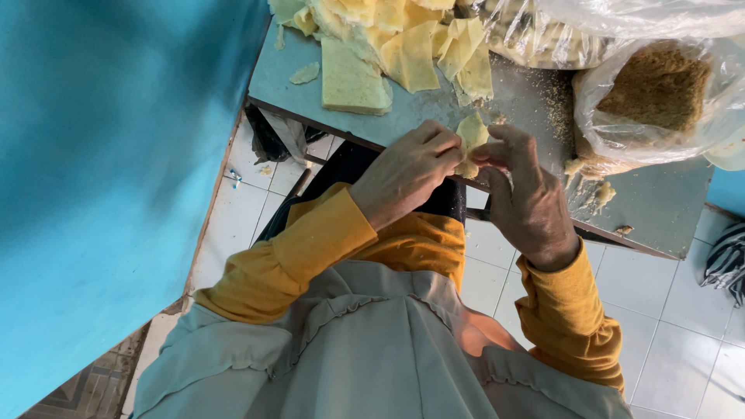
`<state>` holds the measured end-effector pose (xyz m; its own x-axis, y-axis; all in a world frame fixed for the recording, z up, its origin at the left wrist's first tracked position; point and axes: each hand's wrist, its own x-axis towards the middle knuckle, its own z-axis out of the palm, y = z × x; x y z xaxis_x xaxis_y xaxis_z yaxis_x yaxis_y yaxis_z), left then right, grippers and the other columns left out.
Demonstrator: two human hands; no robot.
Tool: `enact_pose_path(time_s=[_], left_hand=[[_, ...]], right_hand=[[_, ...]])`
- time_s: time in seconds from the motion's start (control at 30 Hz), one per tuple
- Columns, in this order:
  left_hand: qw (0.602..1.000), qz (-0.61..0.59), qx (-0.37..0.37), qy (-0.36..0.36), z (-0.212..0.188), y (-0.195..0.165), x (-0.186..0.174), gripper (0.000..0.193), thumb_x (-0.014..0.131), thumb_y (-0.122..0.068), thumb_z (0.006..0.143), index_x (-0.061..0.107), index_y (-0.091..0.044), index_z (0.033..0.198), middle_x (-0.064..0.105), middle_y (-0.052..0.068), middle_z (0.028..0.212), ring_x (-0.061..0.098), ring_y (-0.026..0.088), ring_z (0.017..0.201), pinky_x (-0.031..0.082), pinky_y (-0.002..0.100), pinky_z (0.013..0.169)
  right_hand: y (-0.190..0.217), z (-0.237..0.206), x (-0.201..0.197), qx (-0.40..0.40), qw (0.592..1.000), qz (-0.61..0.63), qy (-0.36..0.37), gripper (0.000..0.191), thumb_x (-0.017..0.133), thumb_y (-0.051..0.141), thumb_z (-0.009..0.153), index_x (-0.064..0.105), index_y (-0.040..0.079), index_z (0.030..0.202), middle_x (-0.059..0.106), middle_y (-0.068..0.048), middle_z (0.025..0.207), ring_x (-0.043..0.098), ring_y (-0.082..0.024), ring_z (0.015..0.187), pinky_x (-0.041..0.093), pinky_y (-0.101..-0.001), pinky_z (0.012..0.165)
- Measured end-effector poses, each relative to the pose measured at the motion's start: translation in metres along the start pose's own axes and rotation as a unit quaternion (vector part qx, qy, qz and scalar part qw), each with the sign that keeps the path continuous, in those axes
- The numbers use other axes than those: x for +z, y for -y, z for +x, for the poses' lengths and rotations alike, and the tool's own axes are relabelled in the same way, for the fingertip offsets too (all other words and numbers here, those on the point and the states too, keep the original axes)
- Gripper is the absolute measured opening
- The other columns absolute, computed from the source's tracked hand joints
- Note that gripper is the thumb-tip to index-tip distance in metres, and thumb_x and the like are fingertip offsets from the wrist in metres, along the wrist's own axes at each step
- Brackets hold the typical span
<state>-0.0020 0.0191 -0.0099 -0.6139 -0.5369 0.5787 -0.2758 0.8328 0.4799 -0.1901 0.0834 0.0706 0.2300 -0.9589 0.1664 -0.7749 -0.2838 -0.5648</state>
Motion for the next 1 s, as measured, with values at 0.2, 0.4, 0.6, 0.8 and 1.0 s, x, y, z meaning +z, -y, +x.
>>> enact_pose_path(time_s=[0.2,0.4,0.6,0.8,1.0], left_hand=[[0.997,0.059,0.04,-0.007,-0.001,0.016,0.011,0.01,0.071,-0.008,0.092,0.066,-0.006,0.1,0.063,0.004,0.105,0.058,0.022,0.106,0.054,0.031,0.099],[0.993,0.096,0.047,-0.05,0.005,0.018,0.024,0.024,0.074,-0.013,0.095,0.061,-0.008,0.115,0.061,0.005,0.098,0.058,0.021,0.1,0.054,0.033,0.091],[0.985,0.16,-0.012,-0.065,0.015,0.013,0.027,0.026,0.072,-0.013,0.081,0.06,-0.008,0.104,0.062,0.007,0.098,0.06,0.024,0.099,0.055,0.036,0.089],[0.986,0.161,0.026,-0.034,0.005,-0.002,0.017,0.022,0.071,-0.012,0.091,0.064,0.0,0.109,0.059,0.01,0.1,0.056,0.026,0.102,0.052,0.036,0.089],[0.988,0.146,0.034,-0.042,0.008,0.01,0.022,0.019,0.074,-0.011,0.089,0.064,-0.003,0.103,0.061,0.01,0.103,0.056,0.026,0.107,0.052,0.037,0.098]], right_hand=[[0.001,-0.001,0.0,-0.048,0.998,-0.037,-0.007,0.058,0.076,0.004,0.093,0.049,0.001,0.144,0.074,-0.016,0.119,0.072,-0.032,0.111,0.061,-0.038,0.089],[-0.006,-0.001,0.004,-0.042,0.997,-0.069,-0.016,0.059,0.08,0.005,0.089,0.052,0.001,0.141,0.075,-0.015,0.109,0.072,-0.032,0.106,0.058,-0.0418,0.088],[-0.022,0.023,-0.001,-0.045,0.998,0.023,0.027,0.048,0.068,-0.005,0.1,0.047,0.002,0.142,0.075,-0.015,0.106,0.077,-0.026,0.097,0.064,-0.0361,0.082],[-0.02,0.024,0.012,-0.04,0.997,-0.054,-0.035,0.042,0.067,-0.008,0.103,0.05,0.004,0.139,0.075,-0.014,0.101,0.076,-0.024,0.09,0.064,-0.0345,0.072],[-0.015,0.004,0.014,-0.079,0.988,-0.114,-0.067,0.05,0.07,-0.009,0.098,0.047,0.002,0.142,0.074,-0.017,0.103,0.074,-0.029,0.094,0.061,-0.0391,0.076]])
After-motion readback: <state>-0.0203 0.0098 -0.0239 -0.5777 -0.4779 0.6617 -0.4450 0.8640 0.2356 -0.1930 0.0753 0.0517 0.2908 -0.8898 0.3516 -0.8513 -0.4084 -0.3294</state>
